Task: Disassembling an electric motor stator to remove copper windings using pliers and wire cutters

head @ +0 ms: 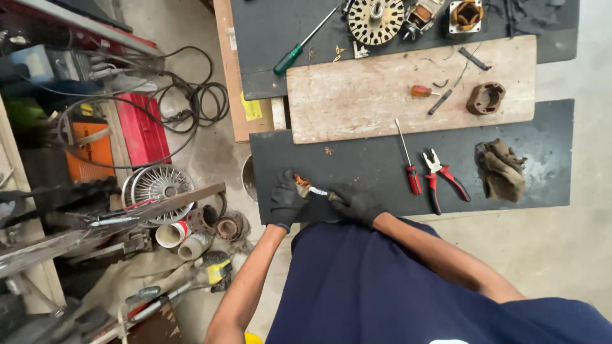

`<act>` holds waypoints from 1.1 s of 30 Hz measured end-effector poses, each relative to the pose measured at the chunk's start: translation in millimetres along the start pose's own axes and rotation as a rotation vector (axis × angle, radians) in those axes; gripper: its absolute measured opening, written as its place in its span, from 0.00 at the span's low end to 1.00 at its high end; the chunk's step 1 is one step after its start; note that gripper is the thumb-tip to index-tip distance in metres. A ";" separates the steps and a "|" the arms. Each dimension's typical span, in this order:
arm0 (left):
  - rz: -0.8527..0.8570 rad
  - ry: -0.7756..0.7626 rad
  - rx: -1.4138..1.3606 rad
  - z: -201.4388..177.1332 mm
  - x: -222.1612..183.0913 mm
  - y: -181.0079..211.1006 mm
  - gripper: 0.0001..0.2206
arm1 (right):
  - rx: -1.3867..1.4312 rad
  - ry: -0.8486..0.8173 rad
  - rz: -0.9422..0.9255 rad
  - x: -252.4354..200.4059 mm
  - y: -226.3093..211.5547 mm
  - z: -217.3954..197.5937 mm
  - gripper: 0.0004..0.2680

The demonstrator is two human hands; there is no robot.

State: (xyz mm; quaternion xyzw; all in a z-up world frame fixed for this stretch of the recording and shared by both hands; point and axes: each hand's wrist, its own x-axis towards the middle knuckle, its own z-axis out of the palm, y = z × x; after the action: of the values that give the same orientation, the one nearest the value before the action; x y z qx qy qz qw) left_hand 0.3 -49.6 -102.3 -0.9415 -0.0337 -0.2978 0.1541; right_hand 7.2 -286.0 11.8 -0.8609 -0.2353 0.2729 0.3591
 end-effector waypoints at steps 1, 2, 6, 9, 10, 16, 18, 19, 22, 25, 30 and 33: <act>0.001 -0.007 0.001 -8.2 2.9 -2.7 0.31 | 0.004 -0.005 0.002 -1.0 -2.4 -2.0 0.20; -0.006 -0.019 -0.018 -15.3 6.3 -5.3 0.30 | -0.064 -0.004 -0.014 -1.0 -4.2 -4.0 0.20; -0.049 -0.064 -0.089 -39.6 26.2 -4.7 0.27 | -0.251 0.054 -0.073 3.0 -4.6 -3.6 0.16; -0.079 -0.107 -0.144 -54.9 43.7 -2.7 0.25 | -0.198 0.073 -0.112 9.1 4.3 9.2 0.13; -0.084 -0.117 -0.139 -58.6 51.1 -4.1 0.25 | -0.194 0.062 -0.114 13.1 9.0 14.8 0.13; -0.161 -0.190 -0.242 -78.3 87.1 0.2 0.21 | -0.200 0.054 -0.059 12.4 12.0 26.4 0.13; -0.289 -0.158 0.097 -75.9 83.1 13.0 0.16 | -0.266 0.168 -0.151 7.7 23.7 39.5 0.15; -0.284 -0.166 0.097 -85.0 94.0 4.9 0.16 | -0.260 0.163 -0.145 3.4 44.1 66.9 0.15; -0.212 -0.222 -0.354 -106.7 126.3 -6.2 0.15 | -0.334 0.187 -0.136 -0.9 66.0 91.1 0.14; -0.356 -0.238 -0.285 -102.7 115.7 -10.0 0.14 | -0.179 0.190 -0.105 6.7 18.1 41.6 0.15; 0.031 -0.251 -0.409 -51.5 39.1 -25.5 0.37 | -0.265 0.193 -0.124 7.3 17.3 37.3 0.17; 0.003 -0.423 -0.490 -40.0 17.3 -28.1 0.39 | -0.165 0.160 -0.106 11.7 -6.8 8.5 0.19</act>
State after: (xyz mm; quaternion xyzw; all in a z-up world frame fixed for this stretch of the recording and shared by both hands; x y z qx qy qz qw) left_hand -11.8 -35.8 -53.8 -0.9917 0.0093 -0.0944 -0.0873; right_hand 9.0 -270.5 8.4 -0.8929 -0.2730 0.1637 0.3185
